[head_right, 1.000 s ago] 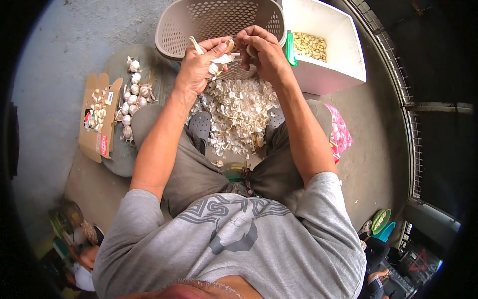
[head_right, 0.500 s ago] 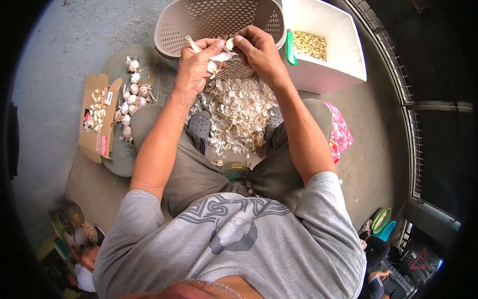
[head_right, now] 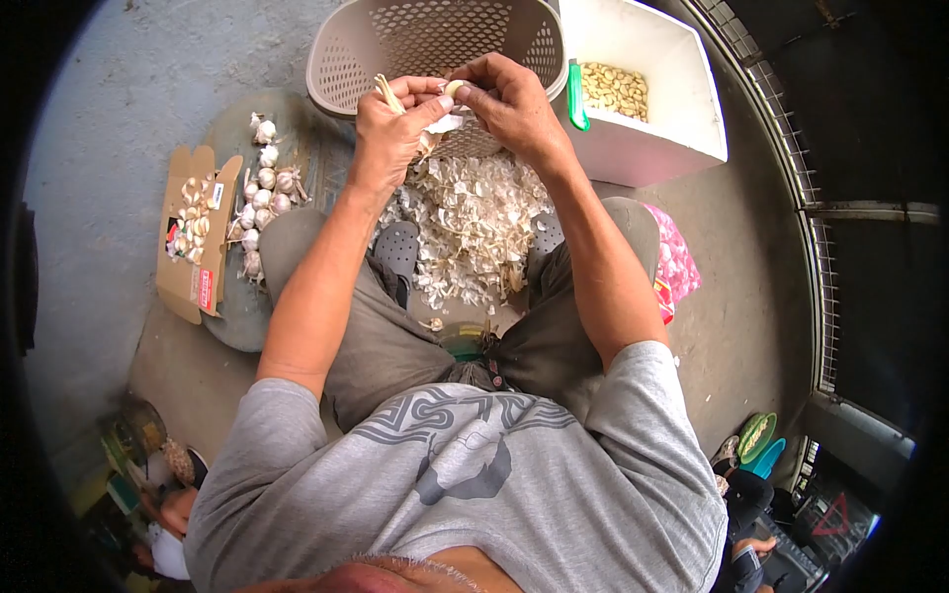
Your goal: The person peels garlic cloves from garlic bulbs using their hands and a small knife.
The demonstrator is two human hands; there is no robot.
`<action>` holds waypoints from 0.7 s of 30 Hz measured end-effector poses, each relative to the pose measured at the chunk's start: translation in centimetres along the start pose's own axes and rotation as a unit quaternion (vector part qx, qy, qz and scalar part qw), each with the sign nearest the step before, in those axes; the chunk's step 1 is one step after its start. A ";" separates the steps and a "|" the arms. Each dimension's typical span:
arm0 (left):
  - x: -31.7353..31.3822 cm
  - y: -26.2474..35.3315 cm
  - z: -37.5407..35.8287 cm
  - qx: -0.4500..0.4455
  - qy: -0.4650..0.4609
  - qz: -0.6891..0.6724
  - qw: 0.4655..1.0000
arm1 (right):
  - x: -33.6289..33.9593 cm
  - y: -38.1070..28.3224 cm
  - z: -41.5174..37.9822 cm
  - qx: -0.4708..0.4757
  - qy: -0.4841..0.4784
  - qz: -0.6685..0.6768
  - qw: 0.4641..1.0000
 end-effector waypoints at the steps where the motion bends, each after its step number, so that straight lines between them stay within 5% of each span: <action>1: 0.0 -0.2 0.1 -0.001 -0.001 -0.031 1.000 | 0.1 0.0 -0.1 -0.008 0.006 0.027 1.000; 14: 0.0 -1.4 0.5 0.081 -0.018 -0.047 0.995 | 0.3 0.8 0.2 0.052 -0.017 0.082 0.995; 21: -0.2 -2.1 0.5 0.105 -0.023 -0.164 0.981 | -0.4 1.4 0.3 -0.009 -0.003 0.083 0.997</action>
Point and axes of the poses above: each hand's wrist, its own z-axis towards the middle knuckle, its own x-axis out of the back of the hand, y = z × x, the point moved 4 cm from there along z, towards the middle knuckle
